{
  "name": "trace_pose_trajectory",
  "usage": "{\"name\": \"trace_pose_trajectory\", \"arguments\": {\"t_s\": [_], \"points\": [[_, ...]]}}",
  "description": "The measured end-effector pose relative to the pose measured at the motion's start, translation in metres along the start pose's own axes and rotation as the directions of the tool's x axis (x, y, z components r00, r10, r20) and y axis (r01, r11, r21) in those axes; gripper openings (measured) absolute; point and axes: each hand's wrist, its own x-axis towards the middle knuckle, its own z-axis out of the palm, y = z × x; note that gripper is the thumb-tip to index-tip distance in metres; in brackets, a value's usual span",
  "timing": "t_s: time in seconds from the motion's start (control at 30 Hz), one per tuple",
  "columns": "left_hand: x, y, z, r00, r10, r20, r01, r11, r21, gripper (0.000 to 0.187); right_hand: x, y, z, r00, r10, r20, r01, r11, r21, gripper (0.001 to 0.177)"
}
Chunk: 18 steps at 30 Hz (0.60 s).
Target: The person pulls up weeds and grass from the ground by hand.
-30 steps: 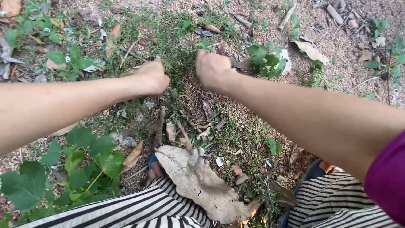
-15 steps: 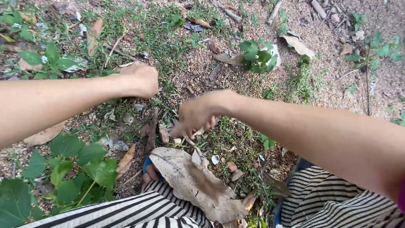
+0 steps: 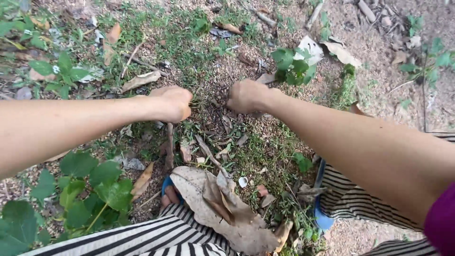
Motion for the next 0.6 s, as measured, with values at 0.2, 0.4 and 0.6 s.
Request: {"name": "trace_pose_trajectory", "arguments": {"t_s": [0.2, 0.4, 0.6], "points": [[0.0, -0.008, 0.012, 0.998, 0.056, -0.016, -0.057, 0.994, -0.096, 0.035, -0.022, -0.034, -0.022, 0.956, -0.293, 0.026, 0.294, 0.953, -0.069, 0.032], [-0.009, -0.012, -0.016, 0.974, -0.083, -0.21, 0.029, 0.968, -0.249, 0.034, 0.01, -0.019, -0.044, 0.891, -0.176, -0.418, 0.071, 0.964, -0.255, 0.076], [0.009, -0.029, -0.012, 0.96, -0.073, -0.271, 0.014, 0.977, -0.214, 0.035, 0.062, 0.009, -0.023, 0.937, -0.085, -0.338, 0.029, 0.986, -0.167, 0.028]]}}
